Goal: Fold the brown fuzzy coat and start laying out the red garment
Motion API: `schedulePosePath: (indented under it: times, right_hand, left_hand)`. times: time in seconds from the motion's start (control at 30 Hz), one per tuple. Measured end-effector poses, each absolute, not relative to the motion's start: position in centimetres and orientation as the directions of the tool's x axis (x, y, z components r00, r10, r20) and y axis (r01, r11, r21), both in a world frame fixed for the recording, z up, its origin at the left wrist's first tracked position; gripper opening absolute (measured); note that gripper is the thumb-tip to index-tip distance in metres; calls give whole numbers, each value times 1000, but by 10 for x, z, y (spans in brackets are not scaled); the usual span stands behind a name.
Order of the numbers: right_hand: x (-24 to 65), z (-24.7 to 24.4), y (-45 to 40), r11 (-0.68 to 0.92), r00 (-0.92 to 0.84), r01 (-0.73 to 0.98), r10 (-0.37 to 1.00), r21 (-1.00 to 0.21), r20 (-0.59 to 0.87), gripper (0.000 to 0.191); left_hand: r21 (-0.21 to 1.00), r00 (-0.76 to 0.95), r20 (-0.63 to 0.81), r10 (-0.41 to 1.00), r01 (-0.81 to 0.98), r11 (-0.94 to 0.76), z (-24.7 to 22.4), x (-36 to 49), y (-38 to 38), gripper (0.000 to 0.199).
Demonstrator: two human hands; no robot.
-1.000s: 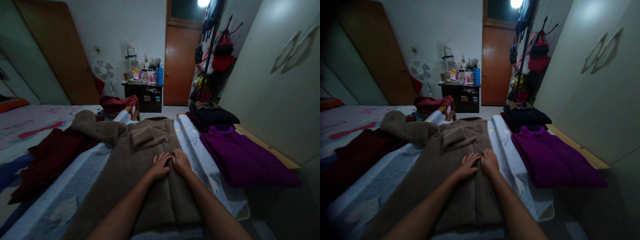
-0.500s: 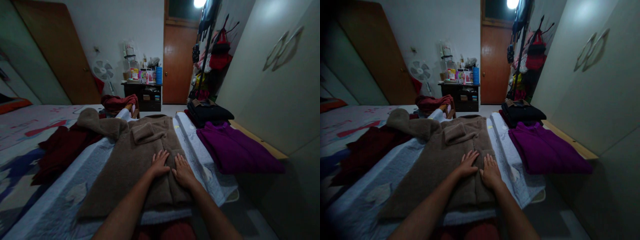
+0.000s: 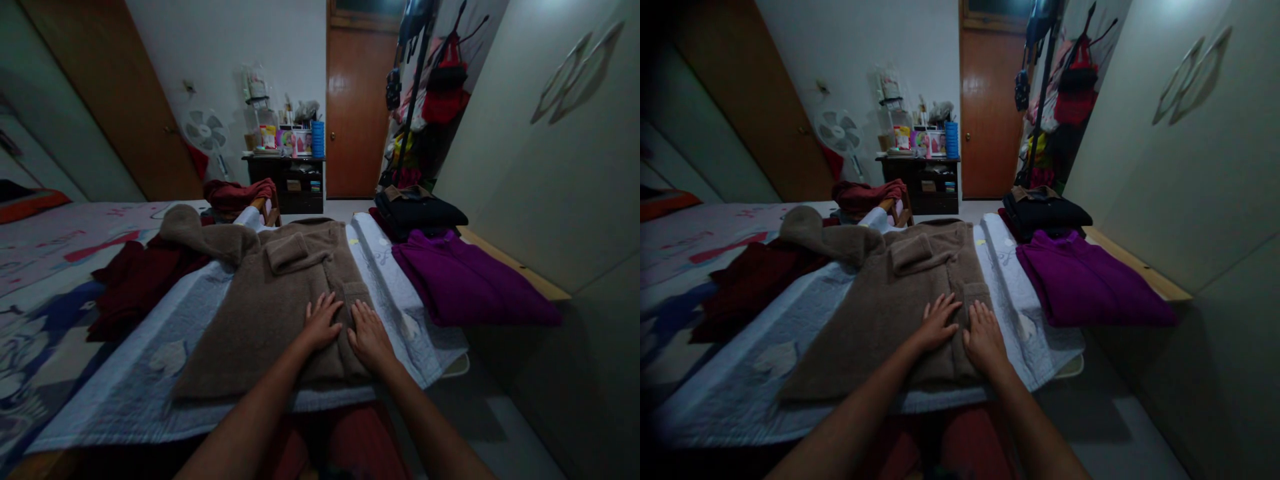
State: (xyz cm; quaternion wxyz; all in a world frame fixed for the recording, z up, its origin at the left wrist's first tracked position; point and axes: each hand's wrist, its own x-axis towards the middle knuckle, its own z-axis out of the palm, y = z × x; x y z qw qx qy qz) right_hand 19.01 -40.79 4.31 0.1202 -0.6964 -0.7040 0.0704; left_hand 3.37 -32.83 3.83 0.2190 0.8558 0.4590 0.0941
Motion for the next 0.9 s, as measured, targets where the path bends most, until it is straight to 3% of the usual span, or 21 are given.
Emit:
schedulePosePath:
  times: [0.4, 0.5, 0.7, 0.9]
  right_hand:
    - [192, 43, -412, 53, -20, 964, 992, -262, 126, 56]
    - [193, 60, -407, 74, -56, 972, 994, -223, 89, 47]
    - [195, 104, -363, -8, -9, 993, 990, -122, -138, 32]
    - [187, 107, -285, 20, -22, 971, 1000, -239, -3, 31]
  left_hand:
    - [419, 543, 51, 838, 750, -512, 37, 33, -360, 53]
    - [465, 536, 52, 843, 734, -495, 40, 32, -360, 47]
    - [579, 556, 16, 831, 673, -461, 49, 23, -355, 29]
    - [689, 683, -64, 728, 558, -463, 64, 4, -333, 30]
